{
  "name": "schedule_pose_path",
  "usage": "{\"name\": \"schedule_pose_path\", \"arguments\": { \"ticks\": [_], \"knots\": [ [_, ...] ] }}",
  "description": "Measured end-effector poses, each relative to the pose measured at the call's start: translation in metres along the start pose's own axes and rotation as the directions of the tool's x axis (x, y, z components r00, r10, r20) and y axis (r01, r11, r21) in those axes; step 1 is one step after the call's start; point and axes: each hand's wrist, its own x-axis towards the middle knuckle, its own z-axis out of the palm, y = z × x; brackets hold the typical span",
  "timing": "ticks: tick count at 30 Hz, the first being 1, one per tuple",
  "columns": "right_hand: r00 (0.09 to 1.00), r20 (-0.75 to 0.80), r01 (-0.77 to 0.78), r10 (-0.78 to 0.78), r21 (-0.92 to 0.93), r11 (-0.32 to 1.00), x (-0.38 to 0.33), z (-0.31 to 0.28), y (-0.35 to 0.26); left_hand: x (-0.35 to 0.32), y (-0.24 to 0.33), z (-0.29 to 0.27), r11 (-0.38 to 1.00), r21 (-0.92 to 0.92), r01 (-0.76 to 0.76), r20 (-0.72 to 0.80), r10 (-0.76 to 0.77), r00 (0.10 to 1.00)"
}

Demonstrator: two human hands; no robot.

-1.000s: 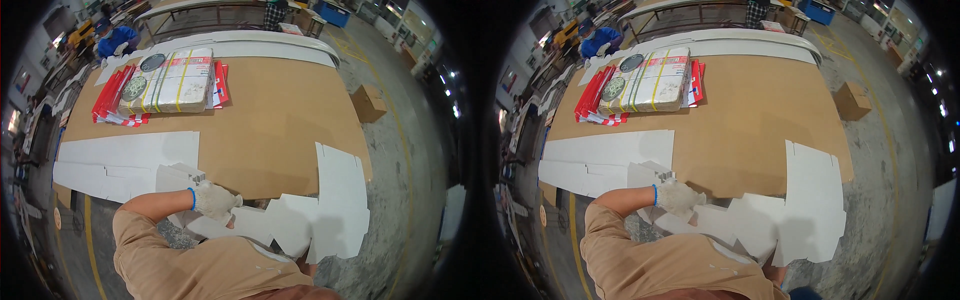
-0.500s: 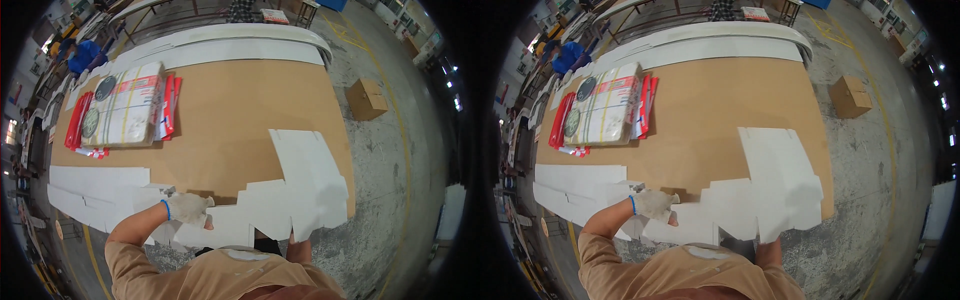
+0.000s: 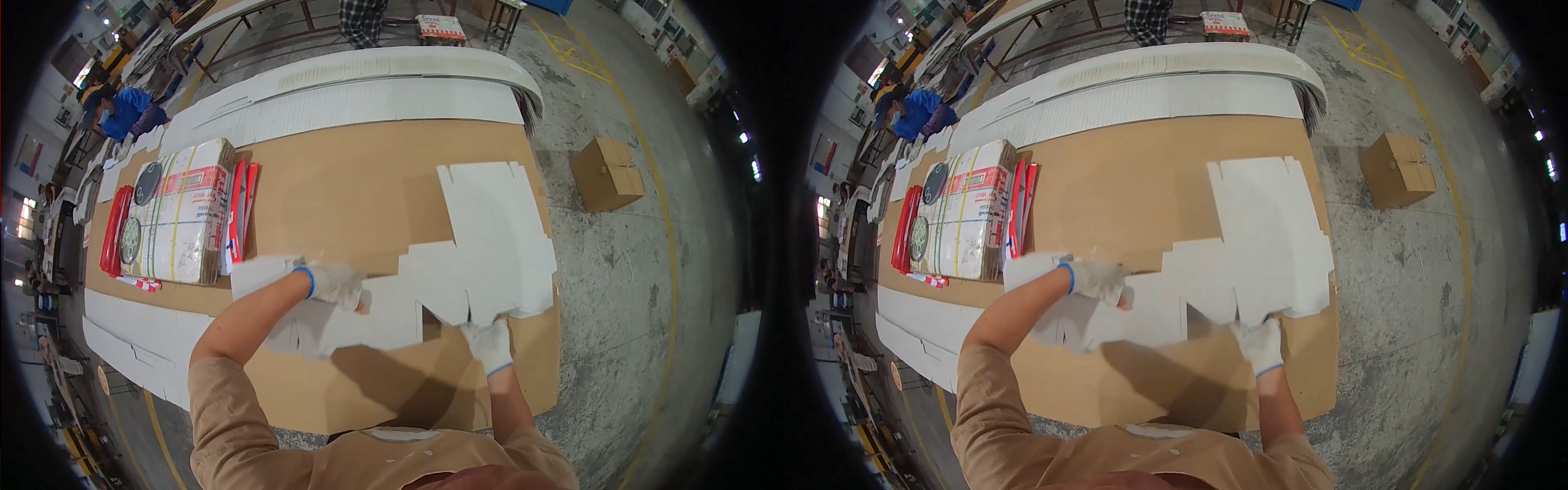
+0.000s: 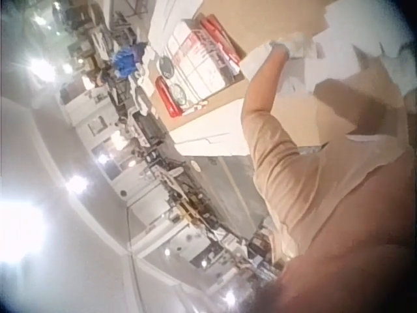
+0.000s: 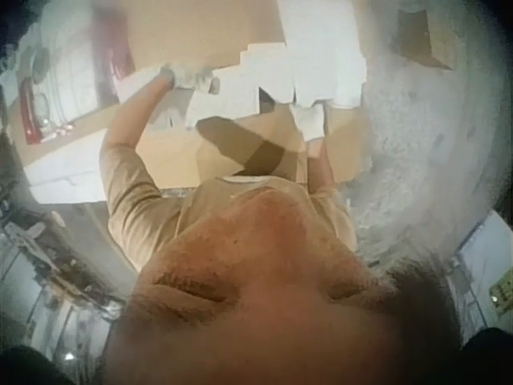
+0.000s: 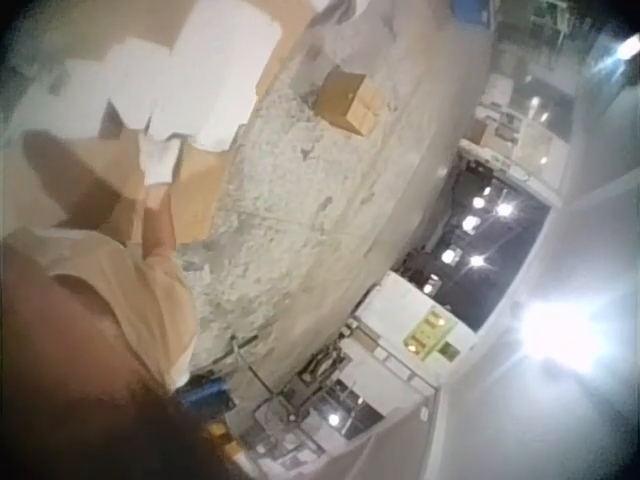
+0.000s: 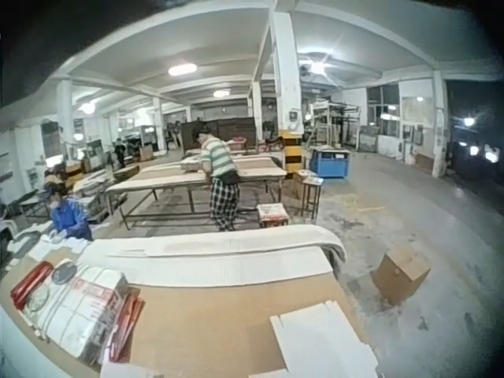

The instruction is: Sort and stack pieces of white cardboard on an industrial work table.

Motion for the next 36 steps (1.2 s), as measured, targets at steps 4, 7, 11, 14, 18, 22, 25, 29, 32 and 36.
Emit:
{"name": "schedule_pose_path", "arguments": {
  "ticks": [4,7,11,14,18,22,25,29,32,36],
  "knots": [
    [0.901,-0.198,-0.423,0.387,-0.606,0.674,-0.029,-0.004,-0.029,0.023,-0.006,-0.06,0.993,0.095,0.071,-0.104,-0.061,0.993],
    [0.986,0.163,0.154,-0.029,-0.839,0.522,-0.009,0.035,-0.071,0.034,-0.018,-0.088,0.978,0.164,0.129,-0.165,-0.102,0.981],
    [0.753,0.299,0.241,-0.586,-0.954,-0.177,0.086,0.102,-0.158,0.051,-0.029,-0.105,0.946,0.215,0.242,-0.07,-0.233,0.97],
    [0.332,0.646,0.128,-0.687,-0.753,-0.646,0.15,0.08,-0.206,0.069,-0.014,-0.104,0.904,0.275,0.326,-0.333,-0.228,0.915],
    [0.7,0.183,-0.295,-0.691,-0.806,-0.512,0.193,0.116,-0.189,0.104,-0.038,-0.05,0.992,0.041,0.12,-0.757,-0.047,0.651],
    [0.596,0.179,-0.238,-0.783,-0.891,-0.386,0.205,0.066,-0.225,0.125,0.011,-0.022,0.985,-0.056,0.161,-0.869,-0.128,0.478],
    [0.611,0.143,-0.139,-0.779,-0.949,-0.283,0.215,0.059,-0.234,0.116,0.014,-0.023,0.984,-0.059,0.167,-0.928,-0.115,0.354],
    [0.651,0.204,-0.057,-0.731,-0.947,-0.316,0.207,0.081,-0.226,0.108,0.011,-0.019,0.974,-0.11,0.196,-0.899,-0.182,0.398],
    [0.601,0.163,-0.083,-0.782,-0.961,-0.264,0.2,0.073,-0.234,0.115,0.017,-0.022,0.973,-0.084,0.213,-0.882,-0.173,0.439],
    [0.617,0.198,-0.009,-0.762,-0.966,-0.258,0.199,0.075,-0.234,0.111,0.015,-0.02,0.967,-0.107,0.23,-0.888,-0.197,0.417]
  ]
}}
